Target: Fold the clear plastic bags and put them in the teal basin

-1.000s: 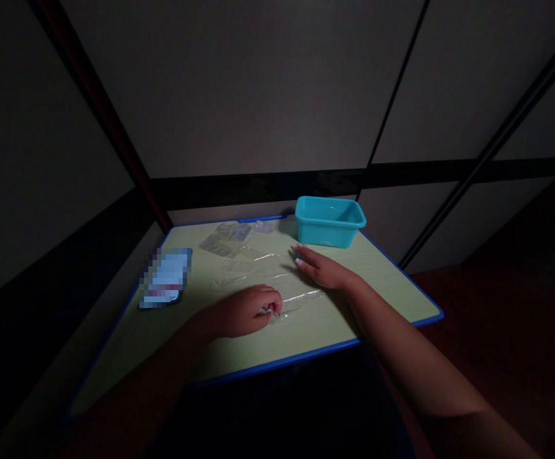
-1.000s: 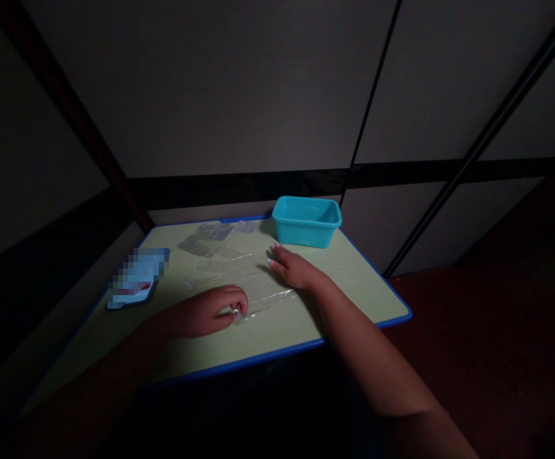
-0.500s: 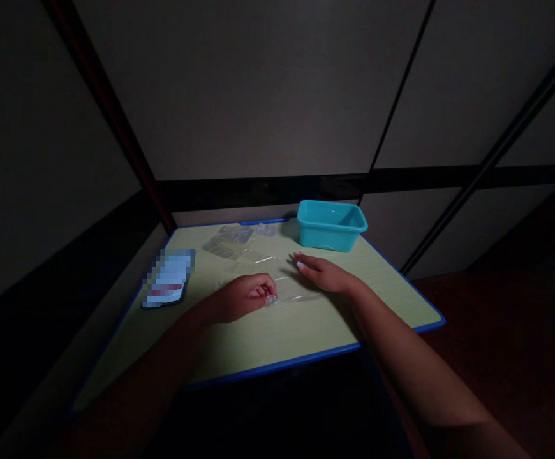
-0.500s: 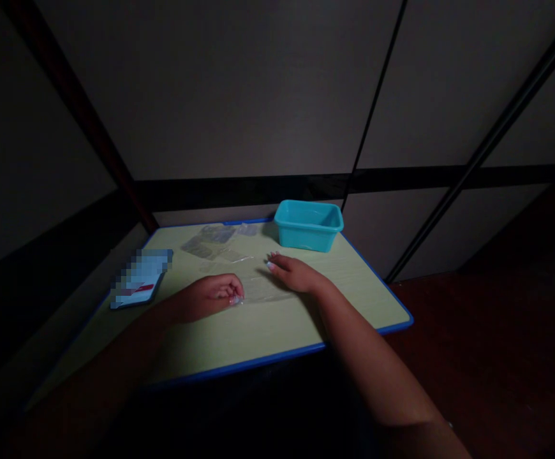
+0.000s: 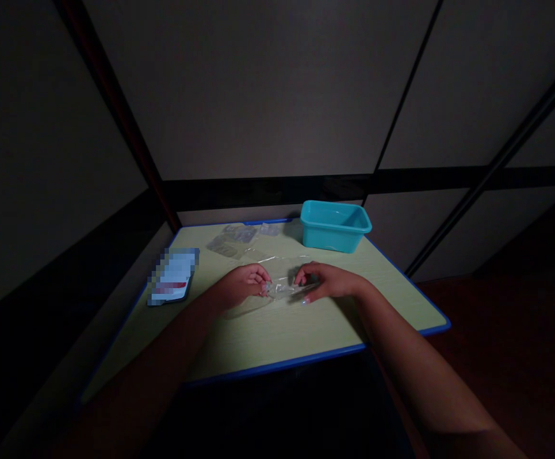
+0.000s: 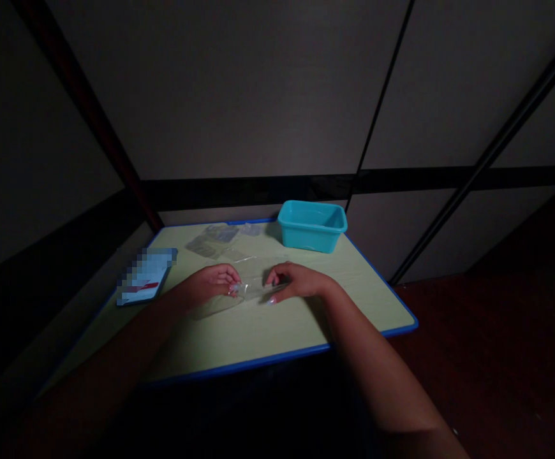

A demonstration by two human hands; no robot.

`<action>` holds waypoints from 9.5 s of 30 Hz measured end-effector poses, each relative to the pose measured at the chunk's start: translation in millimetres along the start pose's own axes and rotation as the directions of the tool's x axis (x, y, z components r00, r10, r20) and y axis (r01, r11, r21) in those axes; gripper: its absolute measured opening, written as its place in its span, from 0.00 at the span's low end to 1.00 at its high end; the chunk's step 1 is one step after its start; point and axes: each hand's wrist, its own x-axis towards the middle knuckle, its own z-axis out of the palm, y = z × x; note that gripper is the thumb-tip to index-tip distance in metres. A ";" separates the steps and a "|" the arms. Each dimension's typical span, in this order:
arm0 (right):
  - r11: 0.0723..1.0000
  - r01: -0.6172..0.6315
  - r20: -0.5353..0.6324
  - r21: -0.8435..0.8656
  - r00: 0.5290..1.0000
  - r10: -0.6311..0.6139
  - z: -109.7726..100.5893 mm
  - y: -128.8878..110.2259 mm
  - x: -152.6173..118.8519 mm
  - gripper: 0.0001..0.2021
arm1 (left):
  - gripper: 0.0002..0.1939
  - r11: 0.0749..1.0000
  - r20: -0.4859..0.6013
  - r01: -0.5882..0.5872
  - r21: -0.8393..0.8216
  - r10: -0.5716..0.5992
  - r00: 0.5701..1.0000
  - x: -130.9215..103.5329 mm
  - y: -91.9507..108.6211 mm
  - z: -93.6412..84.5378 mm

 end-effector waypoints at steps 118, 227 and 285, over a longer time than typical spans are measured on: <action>0.954 -0.217 0.118 -0.207 0.962 0.245 -9.4 7.8 -7.9 0.10 | 0.25 0.335 0.144 -0.244 0.910 0.295 0.945 2.1 -12.9 35.5; 0.570 -0.607 -0.453 -0.553 0.794 0.406 94.5 -42.7 -57.0 0.30 | 0.42 0.365 0.144 -0.187 0.912 0.141 0.979 -28.0 -12.2 78.2; 0.609 -0.512 -0.464 -0.606 0.849 0.252 61.4 -46.1 -47.0 0.29 | 0.33 0.341 -0.208 0.136 0.930 0.183 0.961 -12.3 -12.3 24.2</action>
